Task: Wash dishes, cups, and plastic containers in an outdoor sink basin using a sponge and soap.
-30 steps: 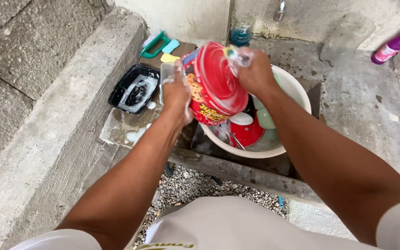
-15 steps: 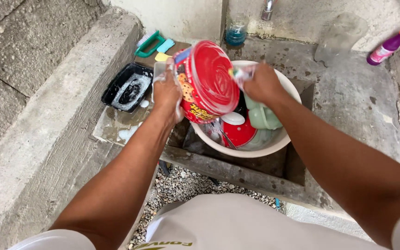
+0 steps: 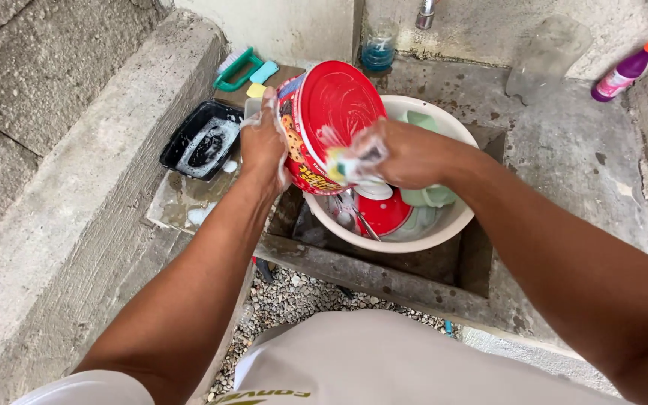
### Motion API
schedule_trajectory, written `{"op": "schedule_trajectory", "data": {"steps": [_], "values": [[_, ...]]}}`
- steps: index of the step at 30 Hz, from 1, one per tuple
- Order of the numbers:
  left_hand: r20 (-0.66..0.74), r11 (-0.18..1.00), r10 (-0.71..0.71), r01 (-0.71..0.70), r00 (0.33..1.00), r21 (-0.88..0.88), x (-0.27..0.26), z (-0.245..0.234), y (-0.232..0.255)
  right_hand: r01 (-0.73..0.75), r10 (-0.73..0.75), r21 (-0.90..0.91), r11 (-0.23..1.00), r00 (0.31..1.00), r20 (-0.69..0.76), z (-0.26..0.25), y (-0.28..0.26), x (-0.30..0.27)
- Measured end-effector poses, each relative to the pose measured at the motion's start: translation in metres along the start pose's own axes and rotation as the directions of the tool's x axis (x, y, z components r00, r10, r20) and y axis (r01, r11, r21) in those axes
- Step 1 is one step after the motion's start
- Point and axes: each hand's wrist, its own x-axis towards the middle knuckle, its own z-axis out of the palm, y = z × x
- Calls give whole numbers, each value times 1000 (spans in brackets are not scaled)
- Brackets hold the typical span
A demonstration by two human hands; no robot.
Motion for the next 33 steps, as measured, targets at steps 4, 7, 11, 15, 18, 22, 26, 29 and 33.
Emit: {"op": "schedule_trajectory", "data": {"steps": [4,7,11,15,18,22,26,29,33], "values": [[56,1000,13,-12,998,-24,-8,1,8,-197,222,-171,966,965,142,-8,34,5],[59,1000,-27,27,998,3,-20,15,10,-322,307,-207,924,946,-104,-15,53,33],[-153,958,-178,206,972,198,-33,35,14,-279,306,127,952,858,-412,-2,1,51],[-221,976,-97,136,970,168,-16,12,17,78,-62,21,997,902,-427,25,6,24],[-169,993,-78,62,983,-99,-20,5,16,137,-145,-47,989,908,-394,31,46,32],[-148,990,-7,27,989,136,6,-7,-8,19,-32,-30,999,842,-539,35,24,29],[-92,997,-31,24,995,-77,-23,1,18,150,-173,-87,985,819,-546,48,37,25],[-214,974,-152,183,965,133,-28,15,6,-1,31,46,999,769,-638,47,47,39],[-118,999,-33,36,993,22,-19,9,-13,11,41,79,997,775,-631,61,-15,3]]}}
